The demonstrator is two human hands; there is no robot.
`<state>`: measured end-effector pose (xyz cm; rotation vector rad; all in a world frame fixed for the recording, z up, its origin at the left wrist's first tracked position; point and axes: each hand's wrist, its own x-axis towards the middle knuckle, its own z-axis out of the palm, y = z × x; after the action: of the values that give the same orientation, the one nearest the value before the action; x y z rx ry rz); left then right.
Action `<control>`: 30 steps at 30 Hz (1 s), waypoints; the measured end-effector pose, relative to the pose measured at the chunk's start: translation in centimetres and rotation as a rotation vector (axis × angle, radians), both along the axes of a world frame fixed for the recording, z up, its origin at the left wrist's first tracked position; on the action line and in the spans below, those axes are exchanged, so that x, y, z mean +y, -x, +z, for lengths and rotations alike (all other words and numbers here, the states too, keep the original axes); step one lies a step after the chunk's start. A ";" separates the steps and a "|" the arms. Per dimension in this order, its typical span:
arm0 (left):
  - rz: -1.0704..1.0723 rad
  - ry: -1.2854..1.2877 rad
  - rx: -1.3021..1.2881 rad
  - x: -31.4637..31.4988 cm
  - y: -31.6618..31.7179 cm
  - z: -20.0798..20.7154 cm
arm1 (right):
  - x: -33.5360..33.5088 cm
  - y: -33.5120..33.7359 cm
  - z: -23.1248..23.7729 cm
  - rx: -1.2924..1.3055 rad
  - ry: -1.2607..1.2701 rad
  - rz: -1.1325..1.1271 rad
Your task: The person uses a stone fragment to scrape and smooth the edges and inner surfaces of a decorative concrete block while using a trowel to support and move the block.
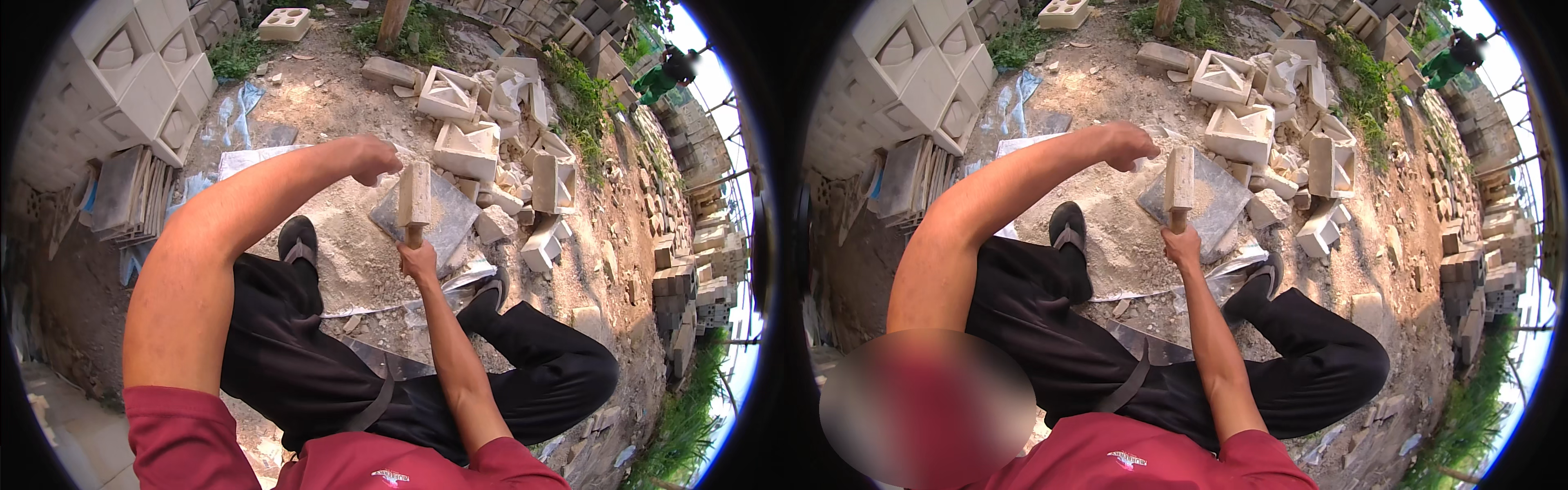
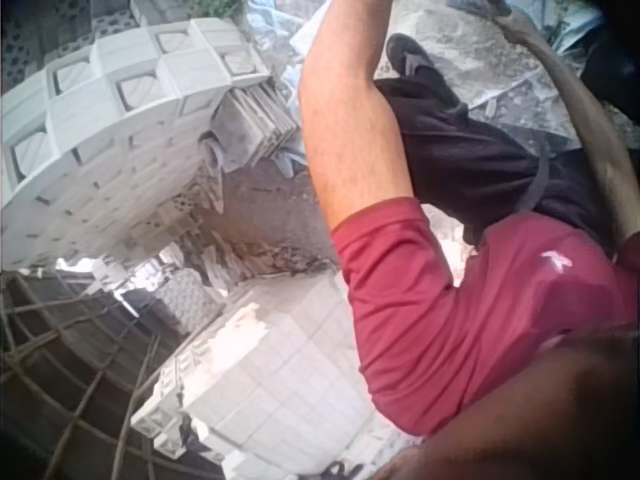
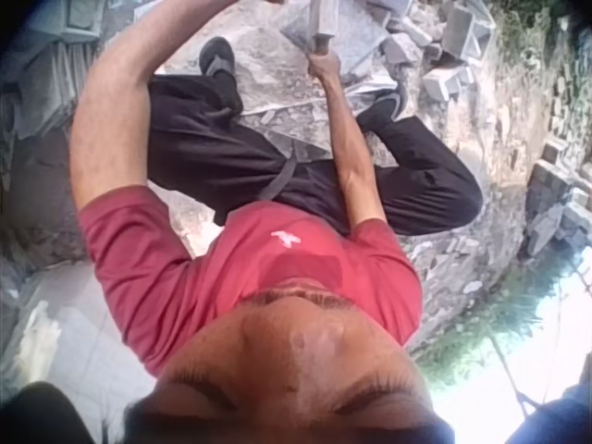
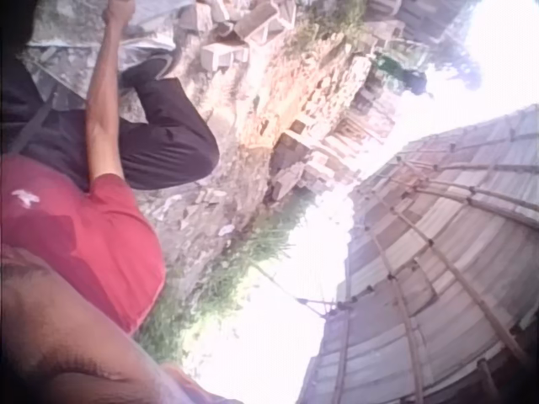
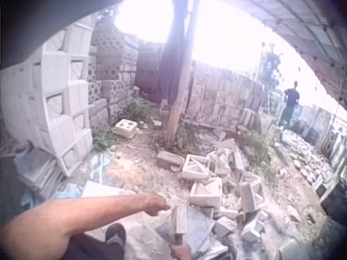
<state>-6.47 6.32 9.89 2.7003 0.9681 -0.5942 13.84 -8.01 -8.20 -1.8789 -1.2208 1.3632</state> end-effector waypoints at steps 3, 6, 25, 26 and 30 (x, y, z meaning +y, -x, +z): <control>-0.005 -0.010 -0.015 0.0 -0.4 0.6 | 0.4 0.2 -1.4 -0.081 -0.167 -0.054; -0.036 -0.030 -0.041 0.9 -2.2 0.7 | 0.8 -2.6 -4.8 -0.383 -0.185 0.137; -0.031 -0.023 -0.026 0.1 -1.1 -0.2 | 0.3 -0.4 -3.9 -0.227 -0.256 -0.004; -0.027 -0.012 -0.032 0.0 -0.8 -0.3 | 0.3 -0.2 -3.7 -0.224 -0.312 -0.051; -0.038 -0.009 -0.027 0.3 -0.6 -0.3 | 0.0 -1.5 -3.8 -0.411 -0.473 -0.088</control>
<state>-5.85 6.66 9.61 2.7329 0.9165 -0.5600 15.36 -8.03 -12.00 -1.8766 -1.4772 0.5781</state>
